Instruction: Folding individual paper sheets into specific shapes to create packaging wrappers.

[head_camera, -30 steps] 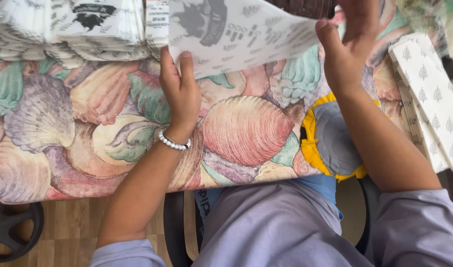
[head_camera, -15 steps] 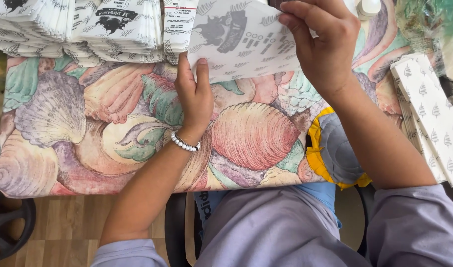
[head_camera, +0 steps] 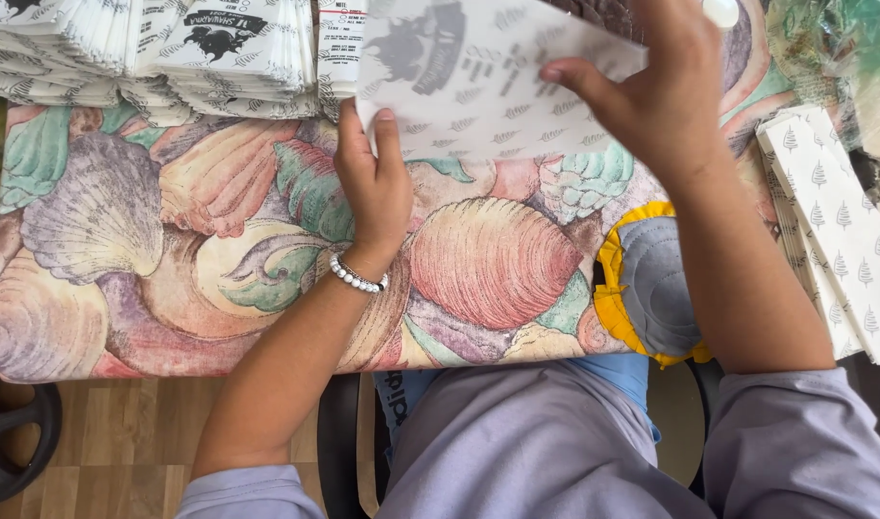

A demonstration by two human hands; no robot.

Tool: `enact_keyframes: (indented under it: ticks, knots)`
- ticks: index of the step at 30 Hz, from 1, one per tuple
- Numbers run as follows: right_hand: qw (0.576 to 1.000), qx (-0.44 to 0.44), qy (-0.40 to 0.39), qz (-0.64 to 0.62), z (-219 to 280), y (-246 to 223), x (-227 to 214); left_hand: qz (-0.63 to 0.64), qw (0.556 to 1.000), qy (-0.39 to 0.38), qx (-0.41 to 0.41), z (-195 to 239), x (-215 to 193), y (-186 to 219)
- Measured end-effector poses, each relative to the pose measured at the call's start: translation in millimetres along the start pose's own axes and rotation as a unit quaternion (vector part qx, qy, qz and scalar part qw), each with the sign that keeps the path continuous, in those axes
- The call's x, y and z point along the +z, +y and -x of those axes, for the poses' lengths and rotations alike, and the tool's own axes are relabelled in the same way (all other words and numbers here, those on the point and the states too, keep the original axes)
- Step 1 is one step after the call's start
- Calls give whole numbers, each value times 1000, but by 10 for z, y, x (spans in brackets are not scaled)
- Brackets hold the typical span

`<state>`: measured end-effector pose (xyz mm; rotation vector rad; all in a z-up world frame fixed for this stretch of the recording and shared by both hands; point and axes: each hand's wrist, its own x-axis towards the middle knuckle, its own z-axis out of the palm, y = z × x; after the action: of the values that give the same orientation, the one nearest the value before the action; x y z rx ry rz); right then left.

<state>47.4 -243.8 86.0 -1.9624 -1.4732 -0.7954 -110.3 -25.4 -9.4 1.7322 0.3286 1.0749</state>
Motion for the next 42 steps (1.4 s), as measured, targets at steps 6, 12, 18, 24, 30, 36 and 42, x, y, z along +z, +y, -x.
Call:
enact_keyframes:
  ticks: [6,12,18,24,30,36,42]
  knots:
    - [846,198,-6,-496,361,269,113,-4,1000,6,8,-15,-34,-4]
    - [793,363,50,-487,560,384,385,-52,998,-12,34,-44,-58,35]
    - [780,402,49,-477,734,445,494,-18,999,-39,8,-13,-46,80]
    - [774,400,40,-489,720,433,500,-26,999,-42,-2,-4,-51,103]
    - [772,401,49,-491,700,409,456,-23,999,-38,-10,-29,-52,158]
    - [786,340,59,-512,653,317,434,-9,999,-30,-29,-3,-52,68]
    - [776,317,75,-540,651,260,512,-30,999,-20,-12,7,-53,28]
